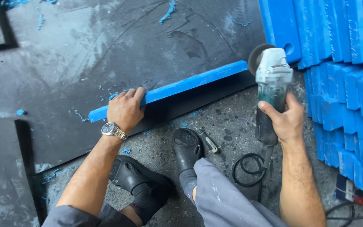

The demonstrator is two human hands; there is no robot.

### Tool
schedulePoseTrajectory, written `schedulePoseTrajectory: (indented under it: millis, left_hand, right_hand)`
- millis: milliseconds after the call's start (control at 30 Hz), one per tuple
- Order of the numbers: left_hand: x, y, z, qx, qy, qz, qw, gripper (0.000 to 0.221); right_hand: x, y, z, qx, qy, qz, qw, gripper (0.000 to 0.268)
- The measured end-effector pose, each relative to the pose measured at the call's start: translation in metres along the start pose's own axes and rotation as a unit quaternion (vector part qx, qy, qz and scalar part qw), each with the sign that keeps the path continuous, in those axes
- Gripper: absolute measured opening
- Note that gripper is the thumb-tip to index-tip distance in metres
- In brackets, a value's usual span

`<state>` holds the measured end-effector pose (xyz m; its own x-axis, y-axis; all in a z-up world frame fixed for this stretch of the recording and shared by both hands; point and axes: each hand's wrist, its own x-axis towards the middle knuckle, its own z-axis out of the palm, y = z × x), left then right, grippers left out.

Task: Sanding and deburring the edges of blue plastic industrial components using an angle grinder and a manual deburring tool.

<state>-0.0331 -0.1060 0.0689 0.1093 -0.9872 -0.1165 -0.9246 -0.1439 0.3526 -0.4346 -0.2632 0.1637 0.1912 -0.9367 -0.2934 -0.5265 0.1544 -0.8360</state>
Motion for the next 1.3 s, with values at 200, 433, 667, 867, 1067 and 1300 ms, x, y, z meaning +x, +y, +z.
schedulePoseTrajectory:
  millis: [200,433,667,867,1067,1300]
  left_hand:
    - [0.001,0.004,0.001,0.018,0.007,-0.027,0.999,0.028]
    - [0.002,0.005,-0.001,0.022,0.006,-0.023,0.999,0.029]
    - [0.002,0.005,0.000,0.017,0.004,-0.026,1.000,0.029]
    - [0.001,0.005,-0.001,0.014,0.014,-0.025,0.999,0.028]
    - [0.001,0.005,-0.002,0.018,0.020,-0.016,1.000,0.028]
    - [-0.001,0.001,0.002,0.013,0.011,-0.029,0.999,0.027]
  right_hand:
    - [0.003,-0.005,0.002,0.008,0.003,0.039,0.999,0.037]
    - [0.006,-0.016,0.004,0.035,-0.012,0.078,0.996,0.036]
    - [0.007,-0.012,0.001,-0.007,-0.019,0.056,0.998,0.037]
    - [0.007,-0.016,0.008,-0.066,-0.024,0.042,0.997,0.041]
    - [-0.005,-0.041,0.046,-0.142,-0.081,0.032,0.986,0.058]
    - [-0.006,-0.034,0.050,-0.135,-0.080,0.019,0.987,0.056]
